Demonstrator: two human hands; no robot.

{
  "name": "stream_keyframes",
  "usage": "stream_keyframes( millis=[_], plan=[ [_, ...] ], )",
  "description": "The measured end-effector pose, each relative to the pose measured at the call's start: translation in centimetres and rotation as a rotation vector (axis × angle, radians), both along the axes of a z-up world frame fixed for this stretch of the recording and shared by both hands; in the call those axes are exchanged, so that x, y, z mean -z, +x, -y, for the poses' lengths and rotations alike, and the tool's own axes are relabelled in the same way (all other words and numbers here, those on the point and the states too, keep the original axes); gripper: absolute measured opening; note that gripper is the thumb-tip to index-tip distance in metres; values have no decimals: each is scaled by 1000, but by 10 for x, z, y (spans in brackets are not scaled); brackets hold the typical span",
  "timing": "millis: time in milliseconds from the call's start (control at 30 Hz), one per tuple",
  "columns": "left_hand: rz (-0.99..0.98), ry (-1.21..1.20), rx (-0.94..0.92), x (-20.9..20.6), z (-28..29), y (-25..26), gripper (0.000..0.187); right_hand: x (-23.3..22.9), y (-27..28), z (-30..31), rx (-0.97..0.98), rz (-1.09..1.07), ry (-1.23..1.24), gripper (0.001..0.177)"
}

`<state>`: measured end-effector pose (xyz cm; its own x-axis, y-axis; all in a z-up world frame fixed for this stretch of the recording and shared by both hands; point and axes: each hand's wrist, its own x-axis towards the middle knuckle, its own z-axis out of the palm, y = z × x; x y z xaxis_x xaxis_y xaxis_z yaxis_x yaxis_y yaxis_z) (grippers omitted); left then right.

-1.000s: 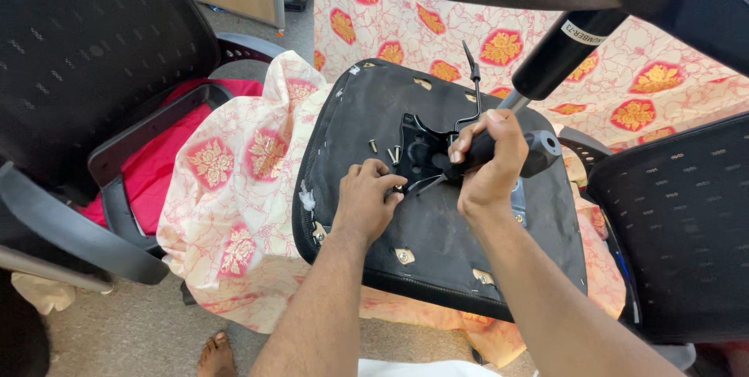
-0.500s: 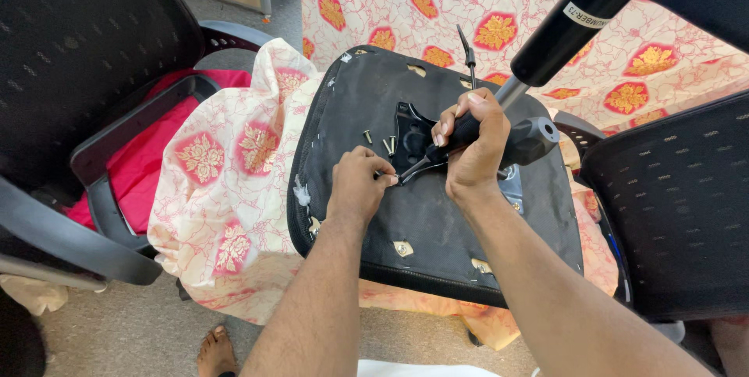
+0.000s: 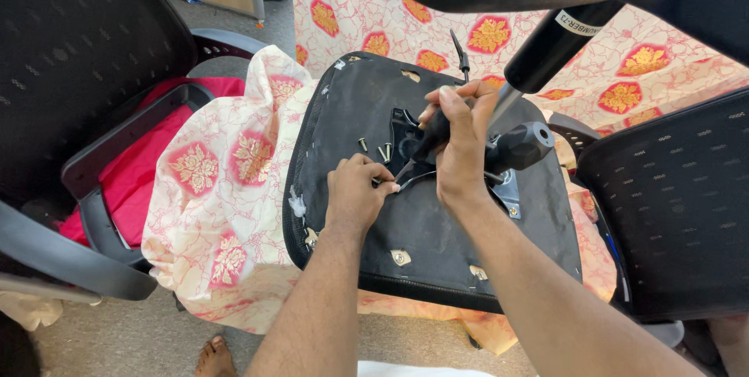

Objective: The person attaches the gas lift cylinder to the underside of an office chair seat using a screwdriver and multiple screws. The person then positions the chair base with casters over the cylinder and continues to secure the assembly by tightening additional screws.

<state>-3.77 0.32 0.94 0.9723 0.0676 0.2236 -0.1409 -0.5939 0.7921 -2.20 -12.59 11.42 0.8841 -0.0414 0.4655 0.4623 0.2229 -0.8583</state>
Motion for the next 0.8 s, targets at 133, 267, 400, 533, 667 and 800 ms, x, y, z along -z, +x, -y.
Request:
stream_keyframes(
  millis=[133, 267, 400, 533, 667, 800],
  plan=[
    [17, 26, -19, -2, 1, -2, 21, -6, 1, -1, 45, 38, -24, 16],
    [-3, 16, -32, -2, 3, -4, 21, -4, -3, 1, -13, -58, 117, 19],
    [-32, -16, 0, 1, 1, -2, 17, 1, -4, 7, -31, 13, 116, 24],
    [11, -24, 76, 9, -7, -3, 17, 4, 4, 8, -62, -58, 171, 37],
    [33, -22, 101, 10, -9, -3, 18, 5, 4, 1, -99, 92, 35, 35],
    [-28, -21, 82, 6, -7, -3, 18, 1, 1, -3, 22, 43, -23, 21]
  ],
)
